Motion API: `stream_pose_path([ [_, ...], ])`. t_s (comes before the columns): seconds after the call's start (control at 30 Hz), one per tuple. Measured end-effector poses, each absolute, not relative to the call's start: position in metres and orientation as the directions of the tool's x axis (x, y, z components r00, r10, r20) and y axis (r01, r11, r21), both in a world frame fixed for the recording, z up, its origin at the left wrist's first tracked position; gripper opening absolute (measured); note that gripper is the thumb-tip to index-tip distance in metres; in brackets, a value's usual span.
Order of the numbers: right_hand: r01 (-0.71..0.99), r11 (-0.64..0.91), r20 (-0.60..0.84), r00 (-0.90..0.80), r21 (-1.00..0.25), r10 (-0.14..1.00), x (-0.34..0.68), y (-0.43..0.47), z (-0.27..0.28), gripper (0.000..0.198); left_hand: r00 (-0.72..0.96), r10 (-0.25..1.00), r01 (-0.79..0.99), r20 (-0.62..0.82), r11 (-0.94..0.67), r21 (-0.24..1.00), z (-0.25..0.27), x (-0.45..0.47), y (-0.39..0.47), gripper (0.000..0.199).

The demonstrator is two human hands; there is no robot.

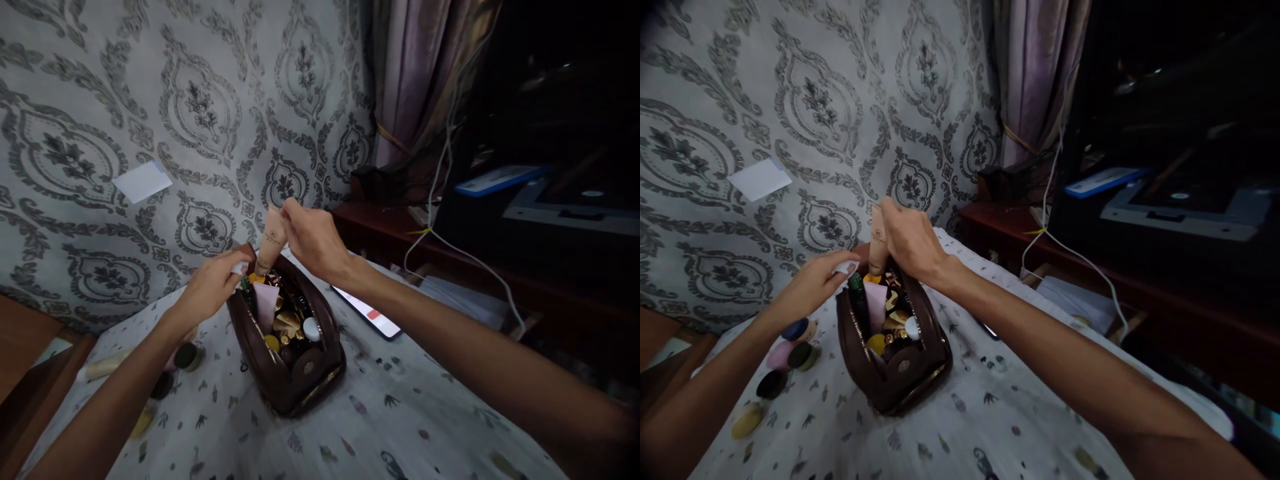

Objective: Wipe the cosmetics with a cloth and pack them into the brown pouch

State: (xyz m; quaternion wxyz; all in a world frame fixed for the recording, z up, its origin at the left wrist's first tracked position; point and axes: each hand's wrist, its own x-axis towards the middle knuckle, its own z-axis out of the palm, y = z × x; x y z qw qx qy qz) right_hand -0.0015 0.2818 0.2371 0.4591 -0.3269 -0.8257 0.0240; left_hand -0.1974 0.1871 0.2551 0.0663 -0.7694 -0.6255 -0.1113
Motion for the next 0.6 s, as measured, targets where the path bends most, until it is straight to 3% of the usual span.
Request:
stream_pose_path([
  [0.07,0.510,0.790,0.728,-0.387,-0.341,0.565,-0.008,0.281,0.234,0.017,0.162,0.942,0.977,0.295,-0.195,0.085,0.258,-0.195,0.197,0.032],
  [0.17,0.491,0.801,0.727,-0.401,-0.343,0.557,-0.013,0.278,0.231,0.014,0.141,0.940,0.976,0.310,-0.185,0.118,0.259,-0.189,0.214,0.041],
  [0.4,0.395,0.865,0.731,-0.483,-0.310,0.482,-0.007,0.264,0.216,0.010,0.174,0.960,0.982,0.220,-0.186,0.036,0.254,-0.179,0.234,0.029],
  [0.6,0.429,0.857,0.605,-0.613,-0.285,0.508,0.010,0.247,0.213,0.018,0.215,0.968,0.975,0.132,-0.205,-0.086,0.251,-0.179,0.232,0.022],
])
